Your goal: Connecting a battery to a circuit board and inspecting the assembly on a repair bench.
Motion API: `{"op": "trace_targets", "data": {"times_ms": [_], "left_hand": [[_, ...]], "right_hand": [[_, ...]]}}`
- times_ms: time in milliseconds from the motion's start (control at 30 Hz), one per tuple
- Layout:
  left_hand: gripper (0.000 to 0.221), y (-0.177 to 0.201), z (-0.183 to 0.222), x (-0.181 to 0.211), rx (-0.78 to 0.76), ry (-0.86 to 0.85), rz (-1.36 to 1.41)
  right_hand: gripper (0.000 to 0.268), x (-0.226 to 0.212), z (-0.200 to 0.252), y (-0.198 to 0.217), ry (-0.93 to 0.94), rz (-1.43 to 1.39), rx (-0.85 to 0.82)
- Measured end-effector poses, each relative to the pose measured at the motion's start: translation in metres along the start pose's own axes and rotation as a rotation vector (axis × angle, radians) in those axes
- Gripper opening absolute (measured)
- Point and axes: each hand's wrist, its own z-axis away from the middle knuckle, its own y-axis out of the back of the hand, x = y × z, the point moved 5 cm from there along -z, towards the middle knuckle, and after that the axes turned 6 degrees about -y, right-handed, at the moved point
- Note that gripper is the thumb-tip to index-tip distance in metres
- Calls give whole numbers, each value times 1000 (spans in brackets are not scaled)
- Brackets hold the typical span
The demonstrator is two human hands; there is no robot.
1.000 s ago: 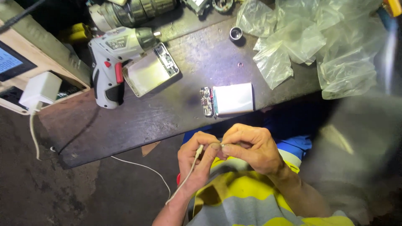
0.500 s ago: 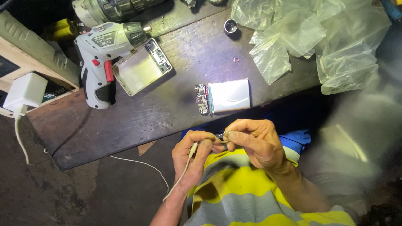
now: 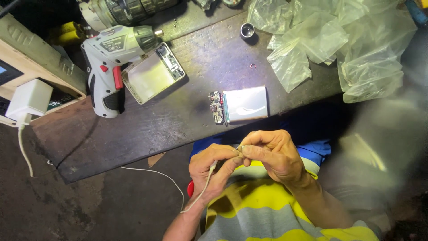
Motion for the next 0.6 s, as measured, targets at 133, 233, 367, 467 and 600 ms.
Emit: {"op": "trace_targets", "data": {"times_ms": [133,233,367,467,600], "left_hand": [[2,0,-1,0,13,62,74],[1,0,3,-5,37,122,169],[2,2,3,-7,53,222,224],[4,5,2,-9,108,327,224],[32,14,43,-49,219,548,384]], "right_hand": [[16,0,0,-1,-28,33,-3],[16,-3,0,-4,-24,39,-18],[12,-8,1,-10,1,84,-5],[12,-9,3,-5,51,173,93],[7,-32,6,0,218,169,166]]}}
